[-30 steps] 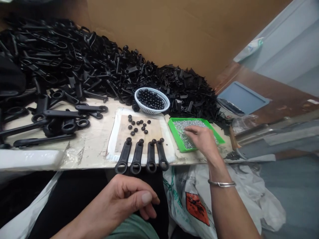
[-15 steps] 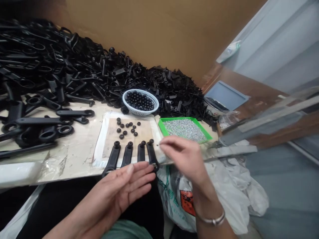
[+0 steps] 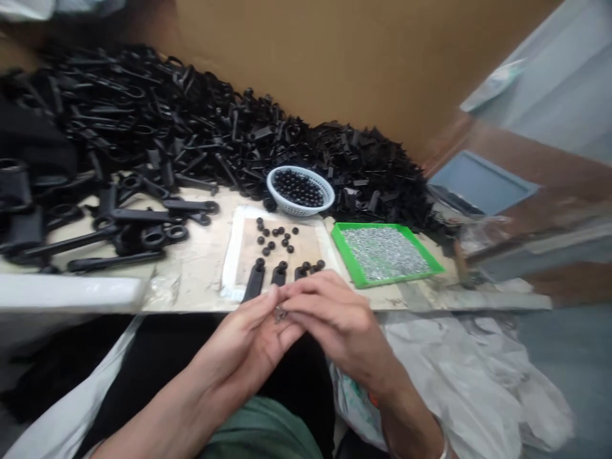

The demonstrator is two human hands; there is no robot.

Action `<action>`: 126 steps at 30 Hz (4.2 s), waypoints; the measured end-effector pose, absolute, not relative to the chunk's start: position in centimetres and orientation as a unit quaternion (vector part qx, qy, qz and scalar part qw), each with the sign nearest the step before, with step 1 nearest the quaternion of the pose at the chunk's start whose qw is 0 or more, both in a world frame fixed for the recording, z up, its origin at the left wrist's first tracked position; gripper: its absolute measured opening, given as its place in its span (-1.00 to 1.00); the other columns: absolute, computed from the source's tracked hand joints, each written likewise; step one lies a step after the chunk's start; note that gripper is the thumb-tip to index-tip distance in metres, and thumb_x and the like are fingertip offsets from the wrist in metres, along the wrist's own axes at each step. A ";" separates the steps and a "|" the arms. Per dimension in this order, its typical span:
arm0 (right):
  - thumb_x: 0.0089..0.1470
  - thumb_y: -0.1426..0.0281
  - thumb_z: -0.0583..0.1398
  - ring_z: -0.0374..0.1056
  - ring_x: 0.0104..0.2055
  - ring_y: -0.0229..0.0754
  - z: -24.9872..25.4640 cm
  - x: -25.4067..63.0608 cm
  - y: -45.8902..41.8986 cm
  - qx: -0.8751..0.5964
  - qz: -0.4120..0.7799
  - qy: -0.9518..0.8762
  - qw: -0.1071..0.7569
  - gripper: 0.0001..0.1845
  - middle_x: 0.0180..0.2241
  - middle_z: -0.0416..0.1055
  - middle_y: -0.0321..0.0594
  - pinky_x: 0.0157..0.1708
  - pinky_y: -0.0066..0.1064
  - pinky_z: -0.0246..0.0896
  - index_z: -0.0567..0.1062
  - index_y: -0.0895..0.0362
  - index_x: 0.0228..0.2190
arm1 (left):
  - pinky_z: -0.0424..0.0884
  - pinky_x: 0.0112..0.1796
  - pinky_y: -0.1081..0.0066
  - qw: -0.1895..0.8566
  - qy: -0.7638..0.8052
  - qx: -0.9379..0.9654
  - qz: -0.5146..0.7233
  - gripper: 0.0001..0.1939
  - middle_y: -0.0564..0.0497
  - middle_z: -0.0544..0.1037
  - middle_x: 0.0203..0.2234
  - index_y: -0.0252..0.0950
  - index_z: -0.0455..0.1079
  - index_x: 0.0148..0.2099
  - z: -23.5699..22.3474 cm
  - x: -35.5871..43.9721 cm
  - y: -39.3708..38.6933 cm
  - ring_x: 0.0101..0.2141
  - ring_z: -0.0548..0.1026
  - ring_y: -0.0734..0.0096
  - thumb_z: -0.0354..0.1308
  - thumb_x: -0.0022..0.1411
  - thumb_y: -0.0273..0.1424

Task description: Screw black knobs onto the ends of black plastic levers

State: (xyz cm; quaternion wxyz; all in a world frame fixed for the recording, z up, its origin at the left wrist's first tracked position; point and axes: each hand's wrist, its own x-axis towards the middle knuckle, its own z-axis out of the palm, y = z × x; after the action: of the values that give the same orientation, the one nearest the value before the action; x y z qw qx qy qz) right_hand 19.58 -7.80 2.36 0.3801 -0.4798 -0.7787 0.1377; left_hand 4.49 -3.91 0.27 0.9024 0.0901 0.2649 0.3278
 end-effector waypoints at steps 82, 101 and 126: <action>0.23 0.33 0.10 0.34 -0.26 -0.18 2.2 23.9 -3.4 -0.672 0.049 -0.711 0.202 -0.77 -0.36 0.44 -0.22 -0.24 -0.34 0.15 0.49 0.11 -0.41 | 0.23 0.20 0.17 0.942 0.220 0.020 0.255 -0.48 -0.34 0.34 0.18 -0.55 0.26 0.21 -0.5 2.4 -4.7 0.22 0.28 0.00 0.12 0.35 -0.27; 0.17 0.36 0.18 0.33 -0.29 -0.19 2.7 23.5 -2.2 -0.672 0.024 -0.731 0.114 -0.91 -0.34 0.43 -0.27 -0.28 -0.32 0.16 0.46 0.10 -0.36 | 0.24 0.18 0.15 0.939 0.213 0.028 0.270 -0.51 -0.33 0.40 0.13 -0.55 0.25 0.19 -0.2 2.5 -4.5 0.15 0.38 0.06 0.08 0.38 -0.26; 0.23 0.53 0.10 0.26 -0.31 -0.27 2.8 18.5 -8.0 -0.509 0.154 -0.823 0.199 -0.84 -0.36 0.43 -0.27 -0.26 -0.34 0.22 0.48 0.15 -0.30 | 0.04 0.23 0.18 0.946 0.148 0.051 0.283 -0.47 -0.23 0.39 0.11 -0.46 0.22 0.23 -0.6 2.1 -4.6 0.07 0.37 0.20 -0.07 0.43 -0.15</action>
State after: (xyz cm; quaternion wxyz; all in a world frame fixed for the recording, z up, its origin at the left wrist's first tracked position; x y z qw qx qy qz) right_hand 18.52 -8.02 2.80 0.1994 -0.5094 -0.8227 0.1545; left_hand 2.12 -4.65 -0.58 0.9461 0.0510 0.1485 0.2834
